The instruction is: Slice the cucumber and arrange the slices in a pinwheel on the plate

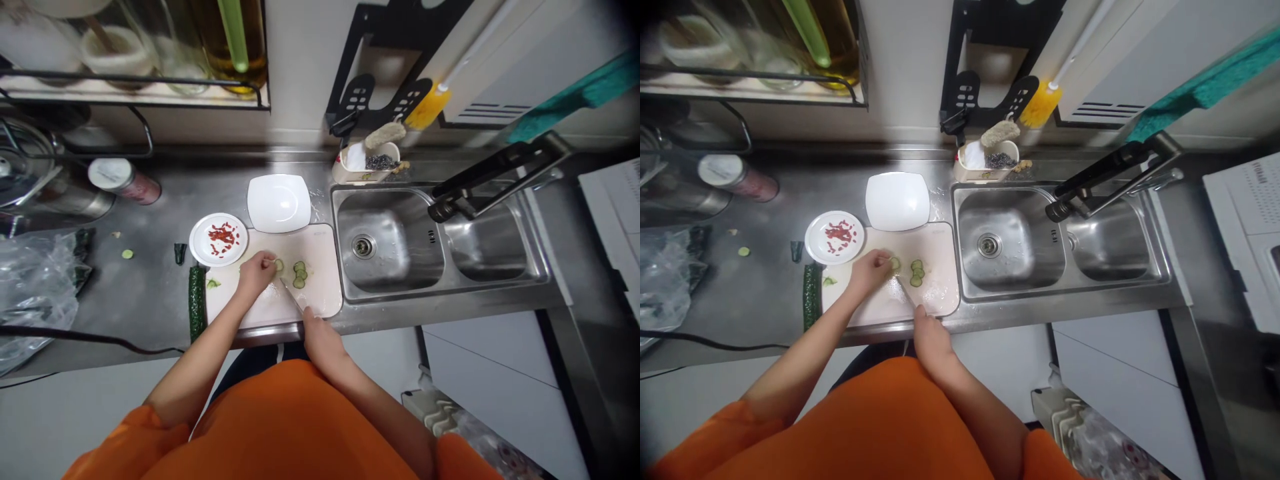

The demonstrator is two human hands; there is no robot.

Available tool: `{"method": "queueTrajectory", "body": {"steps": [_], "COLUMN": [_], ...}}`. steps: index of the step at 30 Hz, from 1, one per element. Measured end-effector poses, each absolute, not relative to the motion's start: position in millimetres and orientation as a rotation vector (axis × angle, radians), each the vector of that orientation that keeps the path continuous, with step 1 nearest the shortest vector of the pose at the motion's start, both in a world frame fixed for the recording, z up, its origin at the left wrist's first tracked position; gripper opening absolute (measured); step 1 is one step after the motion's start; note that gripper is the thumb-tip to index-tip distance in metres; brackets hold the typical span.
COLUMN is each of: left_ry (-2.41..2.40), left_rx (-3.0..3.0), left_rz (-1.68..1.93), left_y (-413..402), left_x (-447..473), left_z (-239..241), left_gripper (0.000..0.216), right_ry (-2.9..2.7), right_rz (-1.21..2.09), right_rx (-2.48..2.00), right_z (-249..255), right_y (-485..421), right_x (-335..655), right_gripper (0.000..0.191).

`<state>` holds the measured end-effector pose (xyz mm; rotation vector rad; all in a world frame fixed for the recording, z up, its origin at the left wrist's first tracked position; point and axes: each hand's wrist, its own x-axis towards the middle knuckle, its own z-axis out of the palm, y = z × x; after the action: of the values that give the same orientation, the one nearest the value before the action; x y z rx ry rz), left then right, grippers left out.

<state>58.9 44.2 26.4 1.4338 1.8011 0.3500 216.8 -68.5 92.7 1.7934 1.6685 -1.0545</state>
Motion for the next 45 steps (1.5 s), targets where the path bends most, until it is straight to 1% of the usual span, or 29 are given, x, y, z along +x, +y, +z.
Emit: {"method": "queueTrajectory", "body": {"steps": [4, 9, 18, 28, 37, 41, 45], "left_ry": [1.881, 1.801, 1.806, 1.795, 1.779, 1.774, 1.786], "left_rx": [1.377, 1.632, 1.77, 1.759, 1.748, 1.742, 1.728], "left_rz": [0.364, 0.434, 0.438, 0.506, 0.499, 0.496, 0.485], "left_y": [23, 8, 4, 3, 4, 4, 5], "left_x": [49, 45, 44, 44, 44, 44, 44], "left_z": [14, 3, -6, -8, -7, -6, -6], "left_gripper": [0.025, 0.025, 0.022, 0.024, 0.024, 0.025, 0.026], "right_ry": [1.658, 1.654, 1.777, 1.82, 1.78, 1.734, 1.708], "right_rz": [-1.085, -1.057, -0.917, -0.875, -0.894, -0.974, -1.057], "right_rx": [1.789, 1.799, 1.803, 1.714, 1.719, 1.727, 1.719], "right_z": [93, 94, 91, 93, 95, 93, 93], "right_y": [-67, -63, -60, -44, -41, -37, -34], "right_x": [219, 219, 207, 191, 188, 185, 184], "right_gripper": [0.048, 0.043, 0.043, 0.042, 0.04, 0.038, 0.04]}}
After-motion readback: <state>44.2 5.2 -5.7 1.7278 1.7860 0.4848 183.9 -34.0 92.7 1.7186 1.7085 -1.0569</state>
